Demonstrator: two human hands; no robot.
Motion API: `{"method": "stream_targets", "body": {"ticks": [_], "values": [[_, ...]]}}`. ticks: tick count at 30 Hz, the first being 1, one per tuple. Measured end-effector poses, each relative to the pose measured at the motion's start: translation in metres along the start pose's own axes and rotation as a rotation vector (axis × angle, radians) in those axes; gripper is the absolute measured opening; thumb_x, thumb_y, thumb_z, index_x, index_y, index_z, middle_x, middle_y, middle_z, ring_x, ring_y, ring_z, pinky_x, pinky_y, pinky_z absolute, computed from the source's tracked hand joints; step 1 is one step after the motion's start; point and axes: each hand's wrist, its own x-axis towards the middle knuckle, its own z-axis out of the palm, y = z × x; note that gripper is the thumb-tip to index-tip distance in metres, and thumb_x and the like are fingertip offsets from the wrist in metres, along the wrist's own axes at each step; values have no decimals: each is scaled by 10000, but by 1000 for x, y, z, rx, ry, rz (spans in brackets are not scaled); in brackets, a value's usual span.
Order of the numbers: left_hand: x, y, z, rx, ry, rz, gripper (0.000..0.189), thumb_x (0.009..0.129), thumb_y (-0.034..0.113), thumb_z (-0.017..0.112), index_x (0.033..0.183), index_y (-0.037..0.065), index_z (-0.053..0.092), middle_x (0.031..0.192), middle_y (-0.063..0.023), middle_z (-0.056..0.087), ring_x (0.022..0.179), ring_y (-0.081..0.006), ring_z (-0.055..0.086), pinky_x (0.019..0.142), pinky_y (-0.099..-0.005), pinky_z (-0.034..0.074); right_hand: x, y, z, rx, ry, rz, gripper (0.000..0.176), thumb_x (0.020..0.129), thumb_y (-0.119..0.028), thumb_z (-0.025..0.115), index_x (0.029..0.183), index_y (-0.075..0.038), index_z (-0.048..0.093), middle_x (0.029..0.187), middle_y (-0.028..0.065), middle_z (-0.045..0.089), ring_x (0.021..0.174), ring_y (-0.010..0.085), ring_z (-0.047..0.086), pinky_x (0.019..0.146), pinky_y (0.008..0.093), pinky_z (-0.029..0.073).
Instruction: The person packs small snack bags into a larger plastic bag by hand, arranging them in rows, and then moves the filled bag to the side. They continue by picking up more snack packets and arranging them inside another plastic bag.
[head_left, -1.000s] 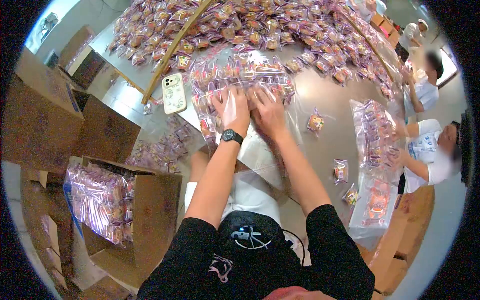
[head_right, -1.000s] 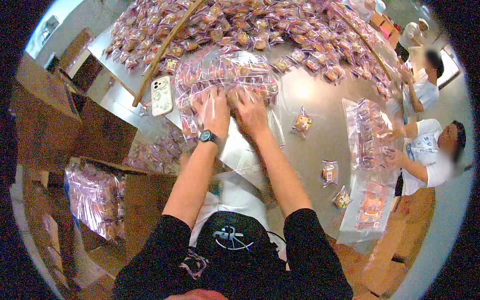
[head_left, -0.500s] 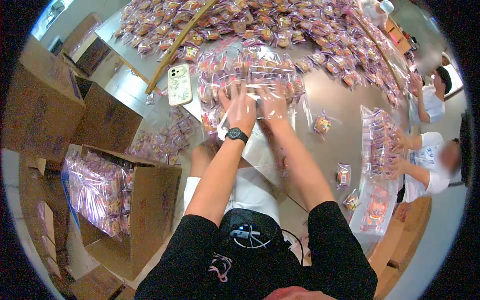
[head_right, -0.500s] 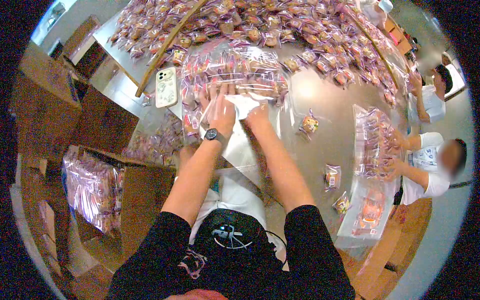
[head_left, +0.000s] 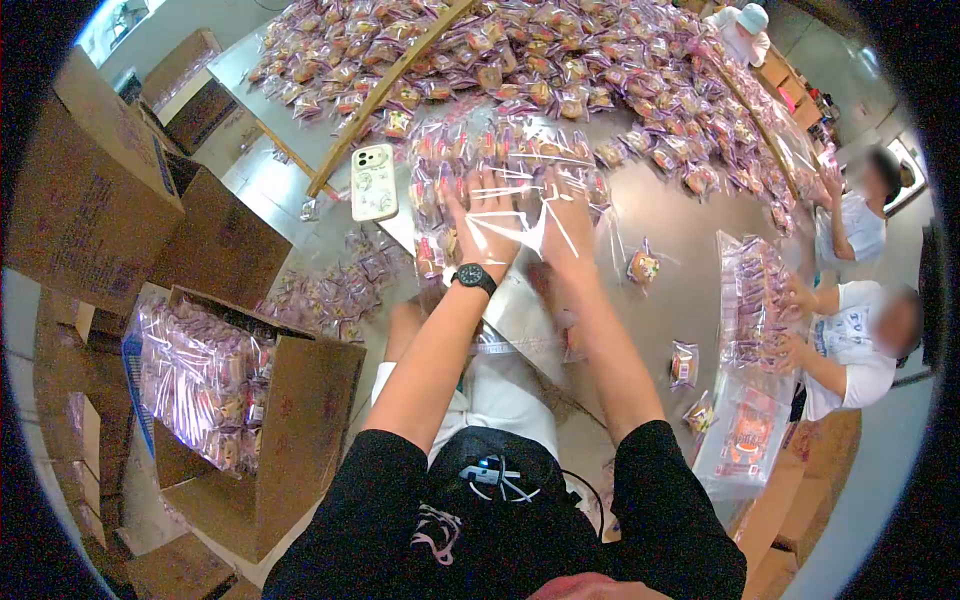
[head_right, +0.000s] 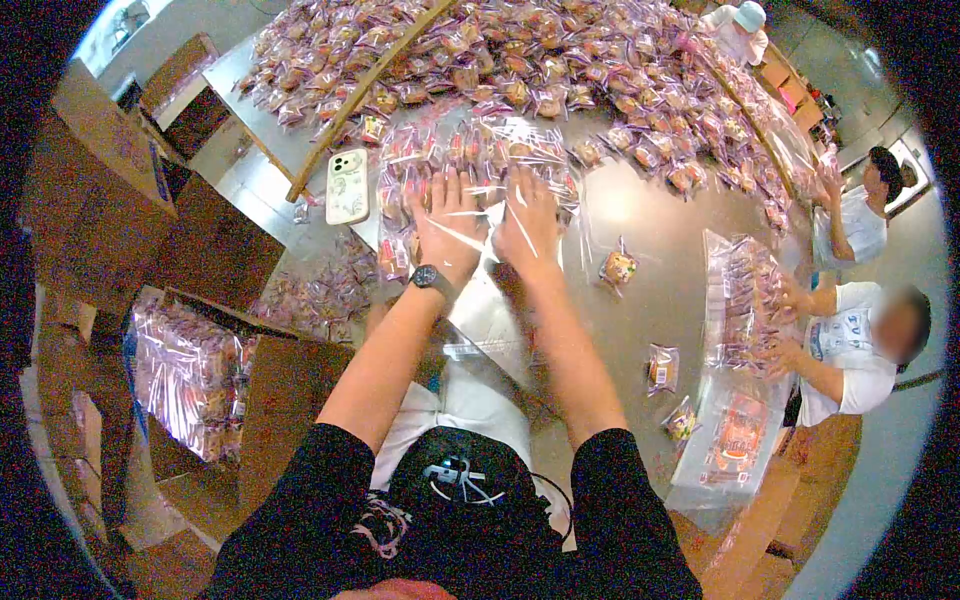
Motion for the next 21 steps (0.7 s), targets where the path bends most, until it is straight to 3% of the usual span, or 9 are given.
{"method": "stream_targets", "body": {"ticks": [1, 5, 9, 12, 16, 17, 18, 20, 21], "values": [[0, -3, -12, -43, -118, -4, 692, 912, 355, 591, 1518, 64, 427, 1582, -156, 420, 1501, -343, 324, 1171, -710, 136, -5, -6, -12, 43, -7, 87, 742, 795, -149, 664, 1476, 33, 431, 1510, 221, 474, 1384, 409, 444, 1186, 537, 306], [0, 7, -7, 93, -68, 11, 621, 934, 319, 586, 1525, 199, 436, 1576, -142, 429, 1472, -353, 358, 1100, -784, 166, -3, 7, 8, 208, -125, 142, 667, 841, -162, 686, 1443, 31, 473, 1437, 249, 541, 1376, 403, 474, 1200, 496, 321], [5, 16, -3, 19, 78, 70, 495, 953, 184, 542, 1446, 217, 516, 1458, -101, 530, 1373, -326, 456, 1033, -783, 250, -10, 15, 11, 324, -80, 178, 626, 862, -154, 687, 1430, 20, 491, 1442, 235, 541, 1382, 398, 470, 1168, 469, 377], [8, 11, 16, -19, 80, 109, 442, 948, 214, 560, 1390, 216, 558, 1427, -76, 545, 1331, -319, 484, 1028, -795, 242, -9, 11, 1, 335, 5, 140, 600, 868, -152, 685, 1417, 12, 506, 1459, 220, 527, 1381, 396, 469, 1163, 471, 383], [8, 10, 15, -107, -50, 69, 436, 957, 361, 529, 1375, 244, 568, 1521, -64, 488, 1431, -329, 421, 1076, -828, 115, -18, 33, 19, 143, 18, 72, 627, 833, -205, 728, 1396, -4, 537, 1433, 212, 543, 1321, 385, 515, 1148, 480, 391], [5, 8, 37, -101, 22, 97, 464, 971, 396, 492, 1407, 246, 543, 1602, -63, 409, 1480, -336, 369, 1097, -821, 58, -18, 34, 19, 108, 32, 41, 642, 816, -214, 741, 1393, -15, 545, 1414, 217, 557, 1293, 382, 535, 1135, 482, 403], [6, 7, 39, -142, -84, 69, 483, 989, 417, 467, 1444, 258, 510, 1647, -48, 347, 1508, -331, 325, 1102, -812, 56, -14, 28, 3, 91, -43, 60, 638, 806, -209, 744, 1386, -23, 555, 1398, 217, 567, 1276, 384, 543, 1122, 486, 412], [3, 5, 42, -240, 152, 85, 390, 972, 250, 505, 1345, 236, 618, 1489, -47, 532, 1407, -325, 425, 1068, -812, 188, -1, 15, -21, 63, -179, 92, 631, 787, -197, 750, 1372, -38, 575, 1365, 215, 587, 1242, 386, 559, 1096, 493, 431], [4, 4, 41, -178, 67, 90, 404, 976, 261, 505, 1369, 241, 597, 1509, -42, 513, 1432, -318, 398, 1068, -814, 182, -4, 9, -10, 38, -153, 180, 617, 777, -186, 755, 1357, -51, 594, 1321, 197, 612, 1213, 397, 566, 1052, 499, 460]]}}
